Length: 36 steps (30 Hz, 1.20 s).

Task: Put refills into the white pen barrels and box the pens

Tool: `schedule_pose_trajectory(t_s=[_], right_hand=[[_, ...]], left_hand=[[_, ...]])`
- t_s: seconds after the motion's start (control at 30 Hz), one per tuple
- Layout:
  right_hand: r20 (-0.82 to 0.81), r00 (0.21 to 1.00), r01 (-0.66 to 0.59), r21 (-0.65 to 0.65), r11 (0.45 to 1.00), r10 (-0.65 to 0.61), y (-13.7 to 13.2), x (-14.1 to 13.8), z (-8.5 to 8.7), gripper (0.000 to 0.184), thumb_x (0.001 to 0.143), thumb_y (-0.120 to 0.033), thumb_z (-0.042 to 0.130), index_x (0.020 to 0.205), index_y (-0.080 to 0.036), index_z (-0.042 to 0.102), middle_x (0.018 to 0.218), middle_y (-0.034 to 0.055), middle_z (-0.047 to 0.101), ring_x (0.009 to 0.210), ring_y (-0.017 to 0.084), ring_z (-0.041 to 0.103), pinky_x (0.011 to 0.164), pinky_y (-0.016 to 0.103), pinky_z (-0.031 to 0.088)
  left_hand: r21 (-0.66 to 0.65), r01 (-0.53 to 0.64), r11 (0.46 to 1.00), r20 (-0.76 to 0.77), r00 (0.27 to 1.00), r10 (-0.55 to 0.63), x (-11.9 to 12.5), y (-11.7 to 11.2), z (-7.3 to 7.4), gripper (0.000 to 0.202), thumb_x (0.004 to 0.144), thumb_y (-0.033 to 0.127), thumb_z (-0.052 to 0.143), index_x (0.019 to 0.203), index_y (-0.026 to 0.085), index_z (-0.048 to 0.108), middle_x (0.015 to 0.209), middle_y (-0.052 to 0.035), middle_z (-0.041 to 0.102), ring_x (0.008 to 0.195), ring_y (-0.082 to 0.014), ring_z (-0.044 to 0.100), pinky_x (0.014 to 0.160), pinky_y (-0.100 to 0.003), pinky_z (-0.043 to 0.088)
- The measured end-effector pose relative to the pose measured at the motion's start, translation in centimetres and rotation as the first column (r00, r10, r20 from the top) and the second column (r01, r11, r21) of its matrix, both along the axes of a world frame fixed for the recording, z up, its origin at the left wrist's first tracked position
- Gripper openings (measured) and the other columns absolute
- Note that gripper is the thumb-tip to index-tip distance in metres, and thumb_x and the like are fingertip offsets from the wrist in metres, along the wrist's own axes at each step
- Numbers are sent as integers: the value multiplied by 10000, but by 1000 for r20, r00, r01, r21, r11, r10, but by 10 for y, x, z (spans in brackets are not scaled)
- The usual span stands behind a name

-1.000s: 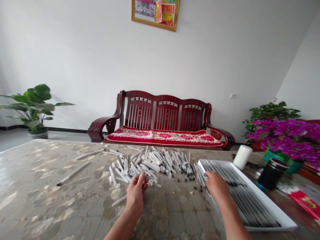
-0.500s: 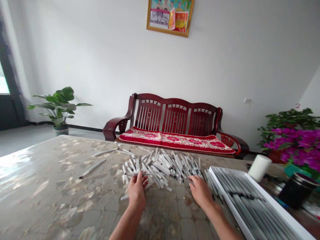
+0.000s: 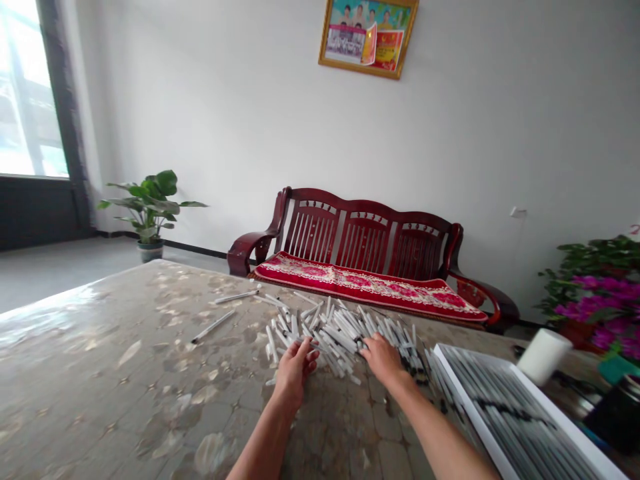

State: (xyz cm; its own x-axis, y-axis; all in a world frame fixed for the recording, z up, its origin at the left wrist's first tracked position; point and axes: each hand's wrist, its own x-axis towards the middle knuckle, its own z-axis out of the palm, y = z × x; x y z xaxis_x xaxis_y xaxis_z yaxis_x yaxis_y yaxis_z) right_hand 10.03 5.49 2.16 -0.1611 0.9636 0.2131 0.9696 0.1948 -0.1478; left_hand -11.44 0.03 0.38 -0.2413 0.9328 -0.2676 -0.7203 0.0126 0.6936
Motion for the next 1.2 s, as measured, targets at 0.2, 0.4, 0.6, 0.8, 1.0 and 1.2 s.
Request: schedule_pose_trajectory(t_s=[0.2,0.4,0.6,0.8,1.0,1.2], right_hand=[[-148,989,14,54,998,-6,-5,12,-4,223,862,-140,532,918,-202,739,1013,108,723,955,212,661,806,279,447],[-431,902,38,91,995,4,-28,24,-11,310,892,-252,423,975,-181,713,874,83,750,783,210,697,688,284,504],[-887,462,41,10,999,-10,-64,18,-37,398,748,-482,581,929,-150,706,686,55,707,559,218,631,409,257,394],[-977,211,28,-9,1000,-15,-94,16,-41,401,644,-463,726,907,-160,723,746,59,728,628,217,635,495,268,452],[-968,249,45,30,999,18,-101,15,-44,296,679,-425,709,834,-174,716,739,53,735,669,221,658,623,304,522],[-942,322,39,117,992,98,-93,14,-46,251,703,-382,666,853,-188,721,842,82,765,811,245,702,738,329,544]], left_hand=[[97,3,995,-92,996,6,3,0,-8,431,546,446,876,765,150,653,741,-11,699,550,-81,622,511,-182,499],[145,-22,989,-192,980,50,14,-3,-1,455,510,496,853,756,157,673,736,-5,711,552,-84,614,511,-181,454],[180,82,980,-240,970,-37,49,-8,20,371,536,413,854,738,146,693,702,-26,722,561,-101,623,495,-183,442],[119,104,987,-160,984,-84,71,-23,10,368,568,403,868,731,153,653,681,-4,703,577,-101,652,553,-205,525],[52,56,997,-30,998,-55,75,-37,-10,247,683,253,844,741,145,630,664,-9,691,589,-98,677,581,-190,560],[43,83,996,42,996,-84,80,-41,-9,127,765,133,767,750,127,641,678,-30,697,593,-116,691,574,-208,584]])
